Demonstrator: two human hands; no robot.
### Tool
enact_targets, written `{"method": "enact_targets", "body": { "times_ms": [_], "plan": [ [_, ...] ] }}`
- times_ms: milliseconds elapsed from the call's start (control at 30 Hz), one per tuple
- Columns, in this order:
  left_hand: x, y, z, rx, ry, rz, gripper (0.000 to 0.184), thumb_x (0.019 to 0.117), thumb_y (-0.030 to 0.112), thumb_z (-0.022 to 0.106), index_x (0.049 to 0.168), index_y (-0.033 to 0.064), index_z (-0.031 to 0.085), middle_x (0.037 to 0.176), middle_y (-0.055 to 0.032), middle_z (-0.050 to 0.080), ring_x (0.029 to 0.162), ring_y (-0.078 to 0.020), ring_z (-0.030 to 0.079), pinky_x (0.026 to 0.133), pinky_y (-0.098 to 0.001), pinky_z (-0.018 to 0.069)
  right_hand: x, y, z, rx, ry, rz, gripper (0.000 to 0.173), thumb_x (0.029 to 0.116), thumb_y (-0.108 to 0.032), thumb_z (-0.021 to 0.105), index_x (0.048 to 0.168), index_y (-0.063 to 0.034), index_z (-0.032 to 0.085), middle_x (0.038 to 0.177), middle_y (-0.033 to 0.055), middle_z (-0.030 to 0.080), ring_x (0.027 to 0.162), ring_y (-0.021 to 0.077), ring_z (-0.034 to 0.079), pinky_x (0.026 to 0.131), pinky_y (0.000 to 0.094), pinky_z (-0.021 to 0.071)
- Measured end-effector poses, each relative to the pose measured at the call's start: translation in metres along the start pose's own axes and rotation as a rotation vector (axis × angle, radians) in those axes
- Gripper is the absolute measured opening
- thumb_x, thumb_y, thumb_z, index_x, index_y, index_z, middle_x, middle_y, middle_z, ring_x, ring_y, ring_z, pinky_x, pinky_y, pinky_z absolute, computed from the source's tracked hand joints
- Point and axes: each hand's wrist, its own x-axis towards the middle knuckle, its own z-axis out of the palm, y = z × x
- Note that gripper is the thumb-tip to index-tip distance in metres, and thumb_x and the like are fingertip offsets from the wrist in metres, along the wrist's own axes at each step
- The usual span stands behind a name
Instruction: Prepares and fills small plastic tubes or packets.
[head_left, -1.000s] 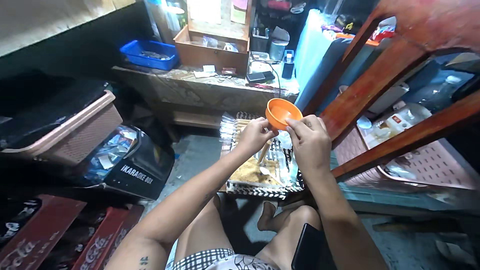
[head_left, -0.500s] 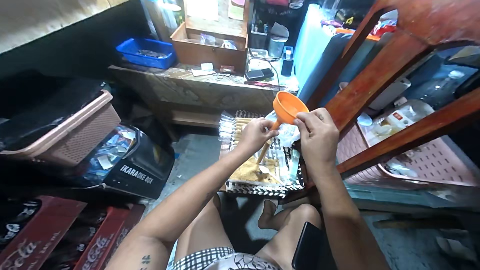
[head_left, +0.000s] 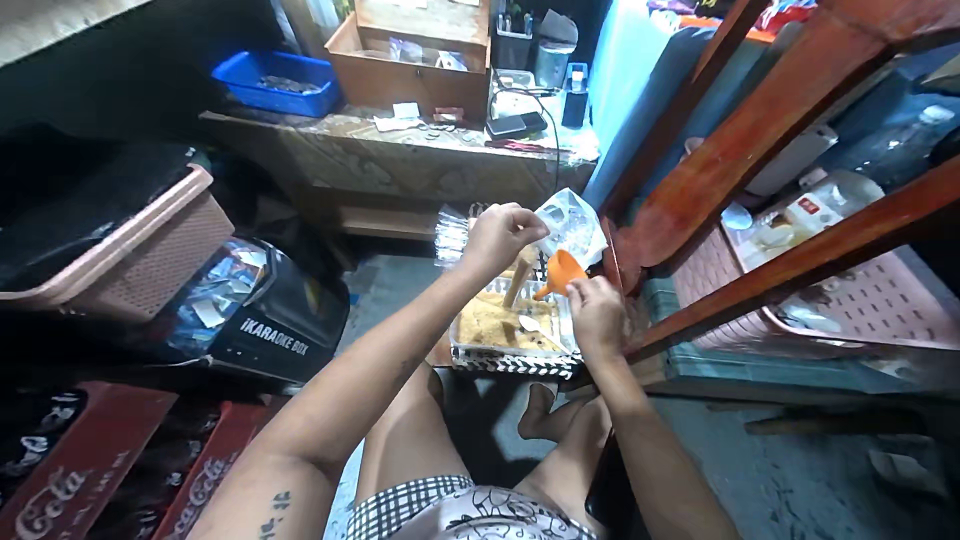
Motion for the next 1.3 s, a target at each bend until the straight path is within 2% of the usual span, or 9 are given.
{"method": "enact_targets", "body": {
  "times_ms": [233,333,400,567,833,900,967,1100,1300],
  "plan": [
    [0.003,0.011,-0.014,0.084,-0.04,0.037,0.012,0.0957,0.014,0.07,0.099,0.0035,0.075,0.104,-0.0102,0.068,0.093,-0.0182,0.063,0.087,-0.0385,0.0501,0.002,0.006,0.041,-0.055,-0.331,0.199,0.024,0.103,-0.013,0.06,0.118,0.0016,0.071,0.125,0.0241,0.067,0.118,0.0425,0.063,0.099,0.0601,0.0493],
    [0.003,0.009,-0.013,0.067,-0.024,0.079,0.01,0.0933,0.012,0.073,0.097,0.0045,0.077,0.099,-0.0086,0.069,0.091,-0.0154,0.063,0.085,-0.0345,0.051,0.019,-0.009,0.016,0.182,-0.222,0.138,0.043,0.0998,-0.018,0.067,0.136,0.0031,0.06,0.123,0.0292,0.063,0.107,0.0445,0.064,0.092,0.0612,0.0508],
    [0.002,0.007,-0.011,0.048,-0.027,0.094,0.01,0.092,0.012,0.075,0.099,0.0054,0.077,0.098,-0.0071,0.07,0.088,-0.0142,0.063,0.084,-0.0339,0.0517,0.037,-0.027,-0.002,0.358,-0.121,0.037,0.052,0.0941,-0.02,0.074,0.139,0.0019,0.058,0.117,0.0247,0.065,0.095,0.0336,0.063,0.083,0.05,0.0521],
    [-0.001,0.009,-0.011,-0.088,0.0,0.088,0.02,0.0899,0.006,0.075,0.109,0.0023,0.071,0.086,-0.004,0.066,0.077,-0.0097,0.062,0.076,-0.03,0.0535,0.071,-0.064,-0.027,0.352,-0.184,-0.073,0.014,0.0918,-0.004,0.069,0.103,0.0039,0.073,0.102,0.017,0.07,0.095,0.023,0.065,0.089,0.042,0.051],
    [-0.035,-0.011,-0.035,-0.189,0.038,0.001,0.031,0.0993,0.016,0.063,0.128,0.0039,0.064,0.113,-0.007,0.068,0.098,-0.0117,0.064,0.087,-0.0318,0.0528,0.073,-0.097,-0.08,0.305,0.057,-0.276,0.012,0.094,-0.014,0.071,0.096,-0.0033,0.075,0.097,0.0077,0.069,0.09,0.0091,0.064,0.084,0.0251,0.0525],
    [-0.043,-0.028,-0.03,-0.155,-0.026,-0.08,0.033,0.0997,0.011,0.063,0.131,0.0024,0.062,0.117,-0.0117,0.067,0.101,-0.0177,0.065,0.089,-0.0367,0.0533,0.065,-0.092,-0.06,0.2,-0.099,-0.271,0.015,0.0963,-0.008,0.067,0.101,0.0049,0.074,0.103,0.0208,0.07,0.099,0.0282,0.067,0.093,0.0427,0.0527],
    [-0.047,-0.042,-0.025,-0.096,-0.129,-0.145,0.038,0.0981,0.002,0.062,0.136,0.002,0.059,0.122,-0.0152,0.067,0.107,-0.0234,0.066,0.093,-0.0409,0.0534,0.06,-0.085,-0.039,0.137,-0.229,-0.245,0.013,0.0962,-0.007,0.069,0.099,0.0043,0.074,0.102,0.021,0.07,0.097,0.0313,0.068,0.091,0.048,0.053],
    [-0.056,-0.064,-0.01,-0.035,-0.298,-0.196,0.053,0.0906,-0.012,0.062,0.141,0.002,0.053,0.135,-0.0188,0.062,0.121,-0.0322,0.061,0.1,-0.0486,0.0492,0.066,-0.086,-0.041,0.146,-0.223,-0.25,0.015,0.0963,-0.01,0.069,0.1,0.0028,0.075,0.101,0.0186,0.071,0.095,0.0275,0.068,0.09,0.0454,0.0533],
    [-0.049,-0.077,0.018,-0.097,-0.302,-0.149,0.068,0.0875,-0.002,0.074,0.149,0.001,0.046,0.145,-0.0204,0.055,0.13,-0.0343,0.056,0.107,-0.0512,0.0449,0.085,-0.106,-0.081,0.145,-0.092,-0.237,0.016,0.0968,-0.013,0.069,0.102,0.0007,0.075,0.104,0.0164,0.071,0.098,0.0217,0.067,0.091,0.039,0.0518]
  ]
}}
